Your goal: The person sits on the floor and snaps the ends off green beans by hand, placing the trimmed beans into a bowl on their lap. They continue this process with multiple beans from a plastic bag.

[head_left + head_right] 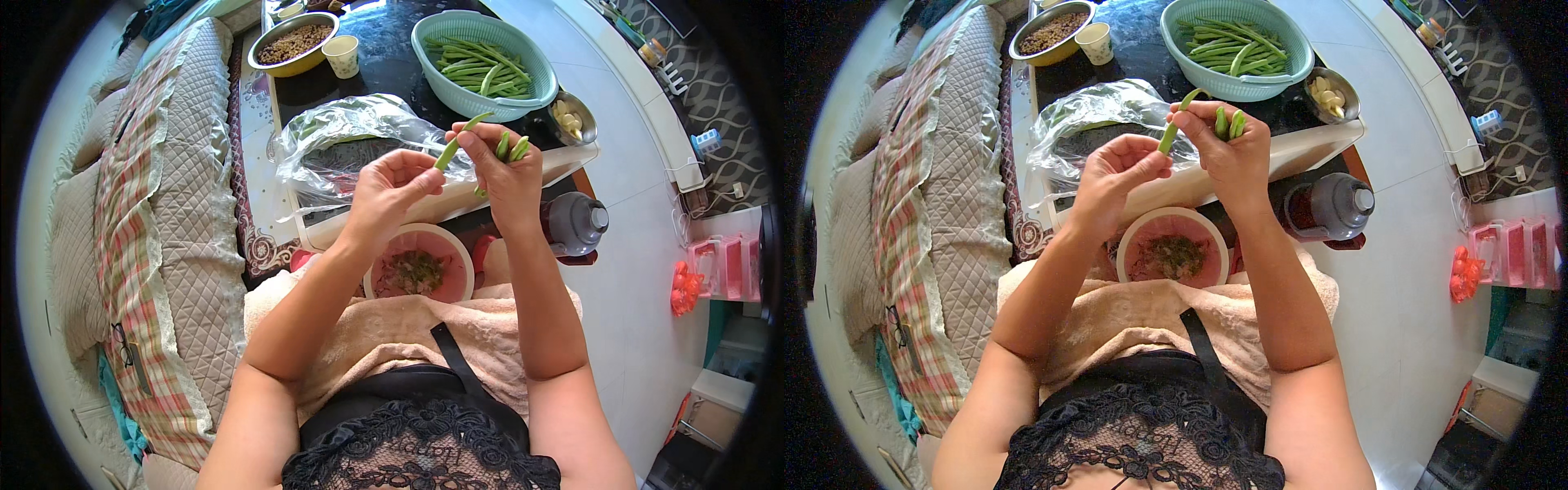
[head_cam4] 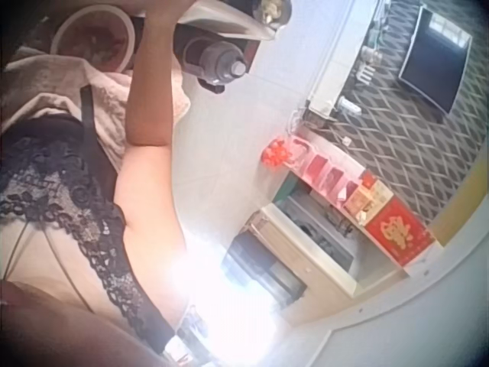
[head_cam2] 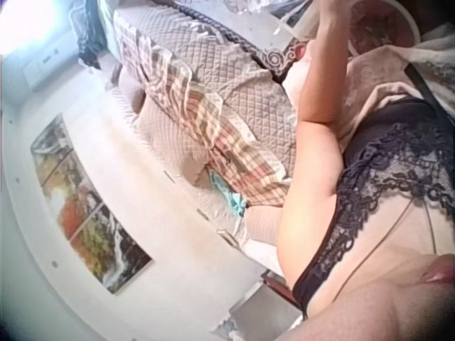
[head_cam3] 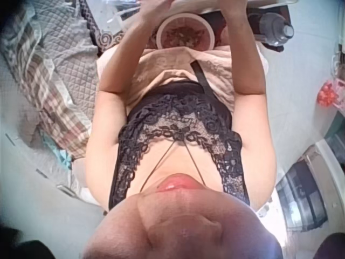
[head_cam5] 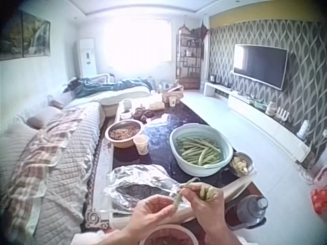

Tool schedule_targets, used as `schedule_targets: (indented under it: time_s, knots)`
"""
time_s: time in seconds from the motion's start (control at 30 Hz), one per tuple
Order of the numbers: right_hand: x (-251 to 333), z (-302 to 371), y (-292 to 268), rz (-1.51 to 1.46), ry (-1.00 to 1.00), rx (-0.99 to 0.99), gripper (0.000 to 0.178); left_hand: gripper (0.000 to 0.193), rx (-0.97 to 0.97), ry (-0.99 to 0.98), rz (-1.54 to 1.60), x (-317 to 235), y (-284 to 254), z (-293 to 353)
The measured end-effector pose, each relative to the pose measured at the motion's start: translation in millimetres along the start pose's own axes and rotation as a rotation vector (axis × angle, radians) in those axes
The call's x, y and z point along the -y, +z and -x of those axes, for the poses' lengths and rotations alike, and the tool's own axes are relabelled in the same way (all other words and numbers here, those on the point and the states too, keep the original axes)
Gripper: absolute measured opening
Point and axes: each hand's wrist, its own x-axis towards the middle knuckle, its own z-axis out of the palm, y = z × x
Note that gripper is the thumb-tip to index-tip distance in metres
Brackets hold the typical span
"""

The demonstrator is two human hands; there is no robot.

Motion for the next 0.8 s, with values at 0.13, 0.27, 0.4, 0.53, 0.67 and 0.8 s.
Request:
schedule_targets:
  time_s: [0.13,0.27,0.4,0.53,0.67,0.8]
  knots:
    - [-10.5,-0.4,-2.6,0.401,-0.231,0.003,0.015,0.03,-0.195,0.454,-0.673,-21.2,13.0,1.3]
    - [-5.6,11.6,3.6,1.005,-0.511,0.145,0.018,0.024,-0.208,0.842,-1.384,-30.8,-1.4,-1.2]
    - [-6.5,12.2,4.9,1.089,-0.575,0.18,0.019,0.012,-0.183,0.843,-1.498,-27.6,-1.1,0.7]
    - [-4.6,13.3,6.9,0.986,-0.547,0.175,0.02,0.01,-0.162,0.771,-1.321,-27.8,0.0,2.1]
    - [-2.2,15.1,9.4,0.783,-0.474,0.093,0.015,0.012,-0.183,0.428,-0.707,-21.7,2.9,1.5]
    - [-5.0,11.3,11.4,0.372,-0.314,-0.012,0.008,0.015,-0.068,0.134,-0.076,-1.3,-2.3,-1.5]
